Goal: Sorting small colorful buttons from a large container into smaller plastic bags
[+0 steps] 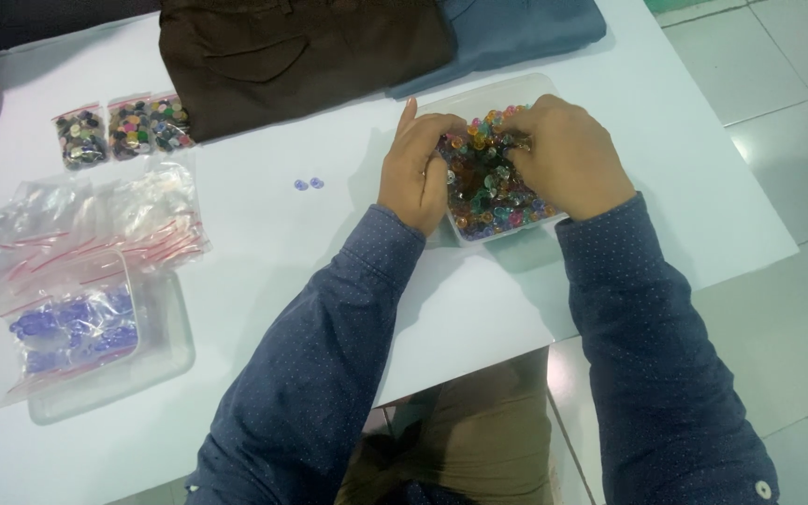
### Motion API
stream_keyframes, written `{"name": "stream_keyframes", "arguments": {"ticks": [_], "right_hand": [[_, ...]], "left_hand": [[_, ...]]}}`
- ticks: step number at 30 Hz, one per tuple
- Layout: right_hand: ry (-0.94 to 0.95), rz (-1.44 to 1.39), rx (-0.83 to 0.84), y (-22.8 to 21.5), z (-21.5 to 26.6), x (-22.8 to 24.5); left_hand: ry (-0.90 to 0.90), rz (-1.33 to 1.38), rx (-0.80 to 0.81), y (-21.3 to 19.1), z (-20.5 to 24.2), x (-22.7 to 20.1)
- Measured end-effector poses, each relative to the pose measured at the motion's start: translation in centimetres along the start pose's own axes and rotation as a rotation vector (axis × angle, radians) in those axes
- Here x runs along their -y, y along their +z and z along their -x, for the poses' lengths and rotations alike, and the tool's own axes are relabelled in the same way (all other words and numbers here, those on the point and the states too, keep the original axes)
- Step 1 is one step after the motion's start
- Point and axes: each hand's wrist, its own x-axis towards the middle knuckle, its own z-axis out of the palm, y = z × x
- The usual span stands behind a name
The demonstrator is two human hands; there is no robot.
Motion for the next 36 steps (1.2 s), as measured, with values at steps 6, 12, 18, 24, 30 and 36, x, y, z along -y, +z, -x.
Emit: {"name": "stream_keyframes", "arguments": {"ticks": [6, 12, 18, 24, 30, 36], "right_hand": [[0.048, -0.057, 0.110, -0.9, 0.3, 2.0], [0.005, -0.335, -0.065, -3.0, 1.6, 1.9], [0.063, -0.740, -0.071, -2.6, 1.7, 1.9], [0.025, -0.612, -0.089, -3.3, 2.4, 2.7], [0.250, 0.031, 0.228, -5.8, 3.6, 4.3], [0.227, 0.212, 0.200, 0.6, 0.4, 1.7]], "left_hand": [[-0.012, 0.048, 0.005, 0.8, 0.5, 2.9], [-0.150, -0.155, 0.255, -0.8, -1.8, -0.6], [-0.130, -0.307, 0.310, 0.8, -1.9, -1.2], [-0.130, -0.256, 0.240, 1.2, -1.8, -0.1], [-0.162, -0.530, 0.429, 0.9, -1.7, 0.0], [-0.170, -0.482, 0.398, 1.1, -1.6, -0.4]]}}
